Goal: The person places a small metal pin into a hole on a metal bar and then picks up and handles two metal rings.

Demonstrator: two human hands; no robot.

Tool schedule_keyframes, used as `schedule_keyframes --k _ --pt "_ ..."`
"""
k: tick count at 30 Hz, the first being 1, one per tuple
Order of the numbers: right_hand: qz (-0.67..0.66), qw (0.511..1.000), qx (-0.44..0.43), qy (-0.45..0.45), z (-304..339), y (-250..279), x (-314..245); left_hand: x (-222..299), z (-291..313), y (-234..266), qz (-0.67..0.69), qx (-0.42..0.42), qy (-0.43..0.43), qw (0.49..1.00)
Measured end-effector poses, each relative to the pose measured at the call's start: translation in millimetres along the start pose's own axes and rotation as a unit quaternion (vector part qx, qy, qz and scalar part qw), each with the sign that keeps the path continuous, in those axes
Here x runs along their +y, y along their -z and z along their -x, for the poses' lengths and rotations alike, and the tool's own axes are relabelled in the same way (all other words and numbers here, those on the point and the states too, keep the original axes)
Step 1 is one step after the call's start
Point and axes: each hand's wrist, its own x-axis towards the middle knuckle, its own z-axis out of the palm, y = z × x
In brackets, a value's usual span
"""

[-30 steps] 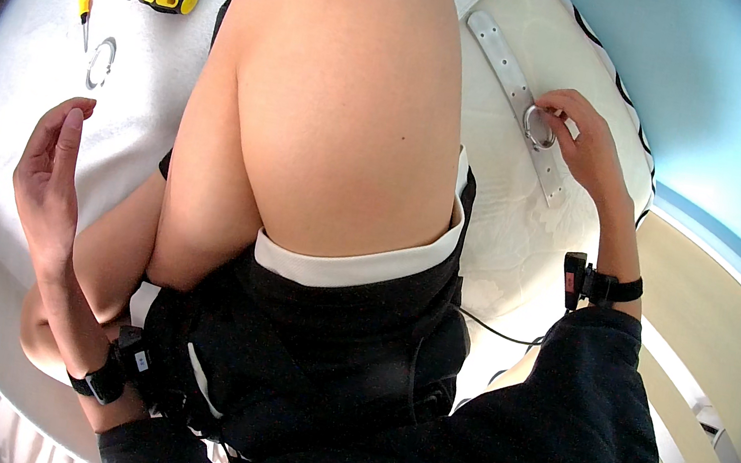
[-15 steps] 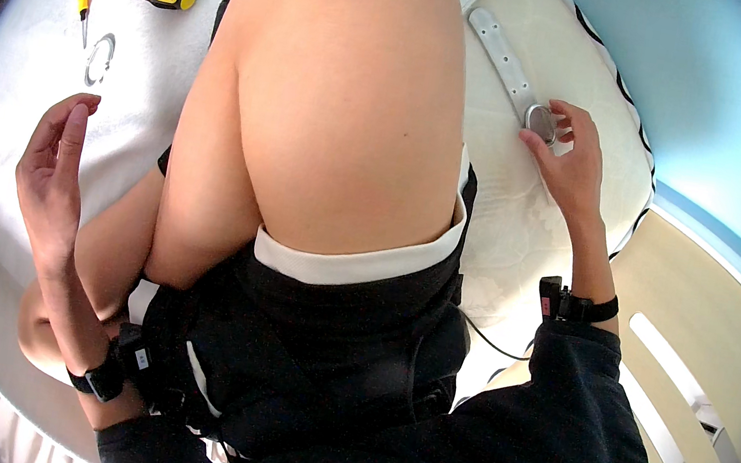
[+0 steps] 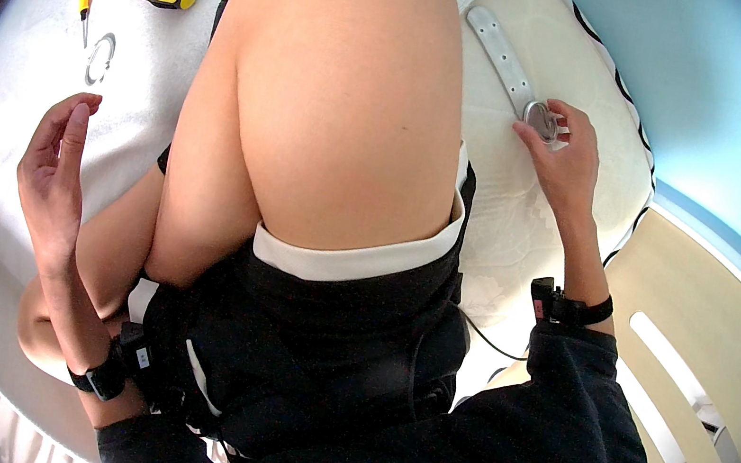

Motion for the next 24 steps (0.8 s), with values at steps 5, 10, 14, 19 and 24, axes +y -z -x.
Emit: schedule_keyframes --k 5,10,14,19,24 --pt "0.000 1.000 0.005 -0.018 -0.8 -3.6 3.0 -1.5 1.5 -1.4 -0.017 0.001 -0.002 1.000" --pt "-0.015 0.999 0.007 -0.037 1.3 -1.6 6.6 0.2 1.7 0.7 -0.026 -0.019 0.016 0.999" --pt "-0.018 0.999 0.006 -0.039 2.8 -0.7 8.2 0.4 1.6 -0.6 0.002 -0.011 0.003 1.000" --pt "-0.009 0.998 -0.005 -0.059 5.2 0.9 8.5 1.2 1.9 -2.8 0.001 -0.005 -0.003 1.000" --pt "-0.012 0.997 -0.006 -0.074 5.9 2.0 6.5 -2.4 1.6 -0.9 -0.001 -0.028 0.010 1.000"
